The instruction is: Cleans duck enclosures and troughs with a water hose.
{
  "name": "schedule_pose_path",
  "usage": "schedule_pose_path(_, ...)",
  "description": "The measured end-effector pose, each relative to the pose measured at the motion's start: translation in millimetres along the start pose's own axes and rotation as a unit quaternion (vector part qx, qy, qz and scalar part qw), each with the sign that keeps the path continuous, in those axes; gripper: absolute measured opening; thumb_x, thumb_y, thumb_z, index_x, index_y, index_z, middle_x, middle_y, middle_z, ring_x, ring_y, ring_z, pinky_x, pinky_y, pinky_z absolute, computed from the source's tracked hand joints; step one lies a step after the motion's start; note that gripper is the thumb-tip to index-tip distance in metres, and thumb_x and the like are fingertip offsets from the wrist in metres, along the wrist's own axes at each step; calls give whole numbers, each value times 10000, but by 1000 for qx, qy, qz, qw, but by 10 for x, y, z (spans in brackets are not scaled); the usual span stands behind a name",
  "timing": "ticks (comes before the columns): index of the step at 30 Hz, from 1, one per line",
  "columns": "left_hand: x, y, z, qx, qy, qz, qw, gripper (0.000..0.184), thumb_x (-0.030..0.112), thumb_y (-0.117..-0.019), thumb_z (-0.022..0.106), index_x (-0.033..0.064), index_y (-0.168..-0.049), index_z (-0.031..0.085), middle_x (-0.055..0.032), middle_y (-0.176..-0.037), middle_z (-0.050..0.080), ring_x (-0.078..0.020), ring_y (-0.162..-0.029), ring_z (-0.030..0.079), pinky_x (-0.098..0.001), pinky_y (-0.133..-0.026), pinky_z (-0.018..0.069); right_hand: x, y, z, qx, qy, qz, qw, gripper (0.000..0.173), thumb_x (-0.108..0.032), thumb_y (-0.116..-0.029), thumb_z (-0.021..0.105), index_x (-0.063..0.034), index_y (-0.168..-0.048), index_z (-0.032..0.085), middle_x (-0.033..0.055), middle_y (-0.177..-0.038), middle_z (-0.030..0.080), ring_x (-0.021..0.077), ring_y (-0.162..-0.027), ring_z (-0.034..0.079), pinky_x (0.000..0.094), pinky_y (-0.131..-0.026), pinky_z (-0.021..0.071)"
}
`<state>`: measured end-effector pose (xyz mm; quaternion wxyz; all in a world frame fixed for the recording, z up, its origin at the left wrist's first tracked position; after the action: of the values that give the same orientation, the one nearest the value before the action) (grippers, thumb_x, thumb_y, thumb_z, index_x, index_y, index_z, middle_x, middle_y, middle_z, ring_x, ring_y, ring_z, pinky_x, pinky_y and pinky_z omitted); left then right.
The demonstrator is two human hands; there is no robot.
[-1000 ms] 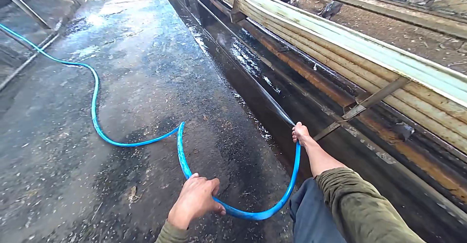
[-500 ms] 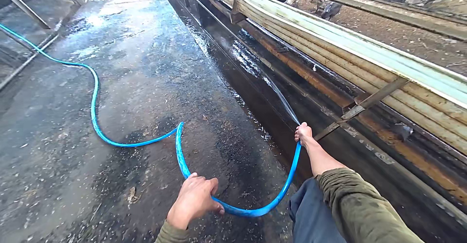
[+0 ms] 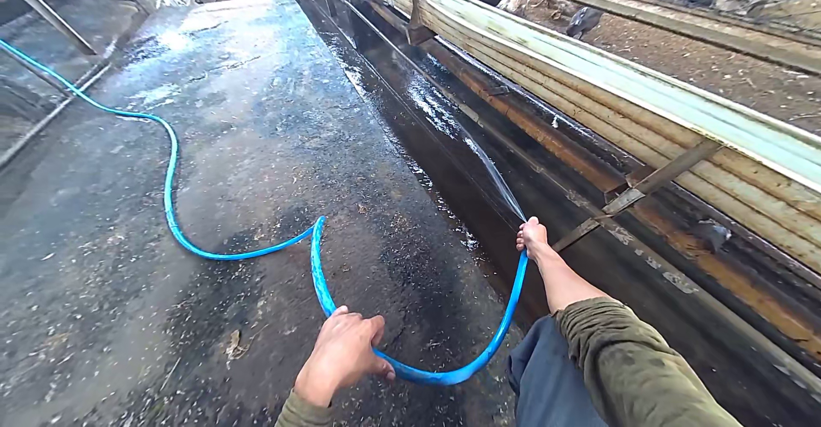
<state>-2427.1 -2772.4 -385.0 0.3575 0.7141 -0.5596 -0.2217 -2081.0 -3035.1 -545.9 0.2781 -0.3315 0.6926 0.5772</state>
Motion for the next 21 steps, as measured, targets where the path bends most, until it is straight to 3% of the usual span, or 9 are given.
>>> schedule_pose_path(7,2,1,5,-1,-1,-2,1000,640,674,-833,725,129,-1168,686,-103,-1051,728,-277,-1093,659,-518,-1161,304,24,-9,-6,2,-14,7,1000,498,-418,-1135,161,-74,-988,490,-22,-593,353,87,-408,353,247,-395,365)
schedule_pose_path(11,1,2,10,5,9,7,1000,645,663,-827,740,118,-1167,690,-114,-1051,728,-290,-1091,661,-534,-1161,304,7,31,11,-10,23,1,1000,523,-414,-1137,144,-52,-1059,513,-5,-658,391,97,-446,371,261,-431,382)
schedule_pose_path(21,13,-7,17,6,-1,6,1000,630,666,-831,734,127,-1154,690,-102,-1040,730,-277,-1081,662,-521,-1146,318,27,-8,13,13,18,3,1000,518,-422,-1133,150,-74,-1000,510,-2,-635,400,99,-431,380,261,-417,385)
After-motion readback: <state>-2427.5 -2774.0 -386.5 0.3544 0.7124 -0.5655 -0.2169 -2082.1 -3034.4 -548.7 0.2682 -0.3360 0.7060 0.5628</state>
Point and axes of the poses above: each hand's wrist, its own y-axis away from the middle knuckle, its own z-axis out of the palm, x = y × z, the point moved 2 cm from there along -y, towards the middle knuckle
